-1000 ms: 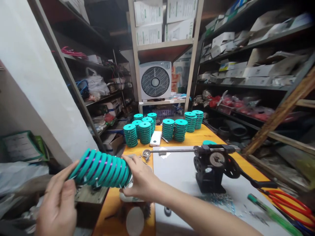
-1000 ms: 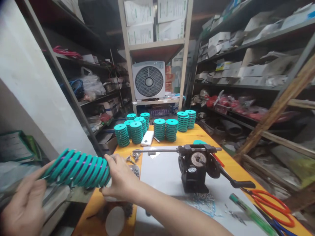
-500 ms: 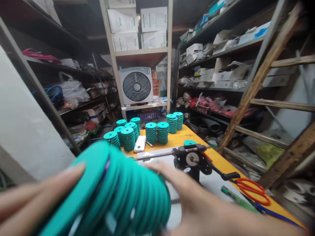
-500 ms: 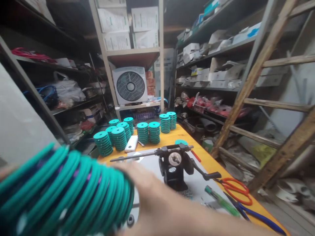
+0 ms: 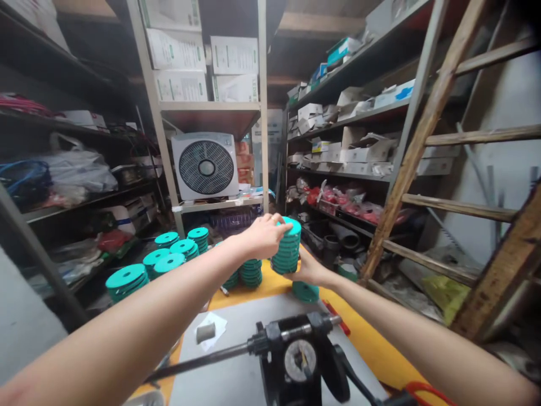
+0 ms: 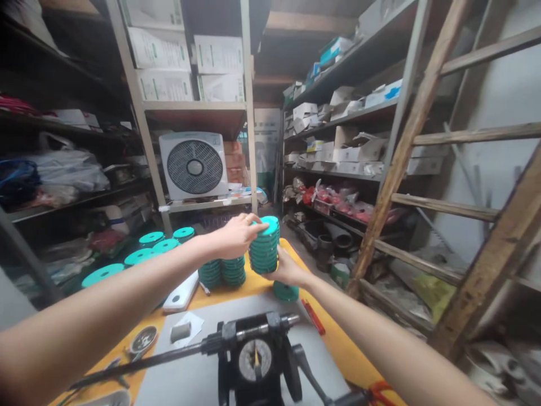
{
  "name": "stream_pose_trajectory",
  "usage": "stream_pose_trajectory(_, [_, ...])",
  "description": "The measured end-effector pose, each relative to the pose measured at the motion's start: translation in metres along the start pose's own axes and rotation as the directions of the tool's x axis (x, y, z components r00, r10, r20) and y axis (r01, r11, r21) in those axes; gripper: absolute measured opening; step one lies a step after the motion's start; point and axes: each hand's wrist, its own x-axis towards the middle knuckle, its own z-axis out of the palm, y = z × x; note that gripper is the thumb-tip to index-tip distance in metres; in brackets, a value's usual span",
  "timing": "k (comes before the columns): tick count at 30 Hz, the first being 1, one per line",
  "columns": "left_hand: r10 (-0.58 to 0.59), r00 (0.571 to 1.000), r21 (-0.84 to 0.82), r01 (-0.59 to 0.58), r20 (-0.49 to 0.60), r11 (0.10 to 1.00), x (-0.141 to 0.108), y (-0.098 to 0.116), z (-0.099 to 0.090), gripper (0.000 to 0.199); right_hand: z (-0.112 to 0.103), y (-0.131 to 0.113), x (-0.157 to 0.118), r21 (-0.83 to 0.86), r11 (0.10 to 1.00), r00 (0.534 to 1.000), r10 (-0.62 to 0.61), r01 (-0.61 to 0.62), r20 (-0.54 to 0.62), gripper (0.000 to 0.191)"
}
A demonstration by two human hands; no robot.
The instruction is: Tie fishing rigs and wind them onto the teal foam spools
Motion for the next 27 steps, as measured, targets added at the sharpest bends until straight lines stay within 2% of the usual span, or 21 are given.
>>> stream_pose_trajectory(2, [0.019, 0.998, 0.023, -0.020, 0.054, 1.000, 0.010, -0.009, 0.021, 0.051, 0.015, 0.026, 0.002, 0.040, 0.999, 1.000, 0.017, -0.018, 0.023, 0.057])
stream_pose_trajectory(5, [0.014, 0.995, 0.051, -0.019, 0.095, 0.999, 0.018, -0.025, 0.046, 0.052, 0.027, 0.052, 0.014, 0.089, 0.995, 0.999, 0.030, -0.033, 0.039, 0.061])
stream_pose_trajectory(9, [-0.006, 0.993, 0.070, -0.002, 0.114, 0.998, 0.022, -0.039, 0.064, 0.053, 0.038, 0.075, 0.028, 0.152, 0.985, 0.995, 0.071, -0.082, 0.075, 0.076])
stream_pose_trajectory(13, [-0.008, 0.988, 0.061, -0.001, 0.157, 0.998, 0.017, -0.042, 0.078, 0.054, 0.047, 0.090, 0.026, 0.204, 0.969, 0.982, 0.112, -0.142, 0.150, 0.083])
stream_pose_trajectory(18, [-0.027, 0.973, 0.005, 0.027, 0.230, 1.000, 0.021, -0.048, 0.086, 0.050, 0.032, 0.089, 0.019, 0.243, 0.949, 0.961, 0.140, -0.199, 0.239, 0.107])
stream_pose_trajectory(21, [-0.035, 0.959, -0.042, 0.049, 0.282, 0.998, 0.031, -0.058, 0.079, 0.054, 0.021, 0.080, 0.017, 0.261, 0.933, 0.959, 0.197, -0.248, 0.206, 0.105])
stream_pose_trajectory(24, [-0.022, 0.924, -0.079, 0.057, 0.383, 0.995, 0.043, -0.063, 0.072, 0.082, 0.023, 0.071, 0.019, 0.280, 0.912, 0.954, 0.276, -0.298, 0.117, 0.103])
stream_pose_trajectory(27, [-0.018, 0.883, -0.086, 0.065, 0.469, 0.994, 0.055, -0.060, 0.071, 0.109, 0.034, 0.066, 0.023, 0.309, 0.903, 0.952, 0.306, -0.299, 0.026, 0.103])
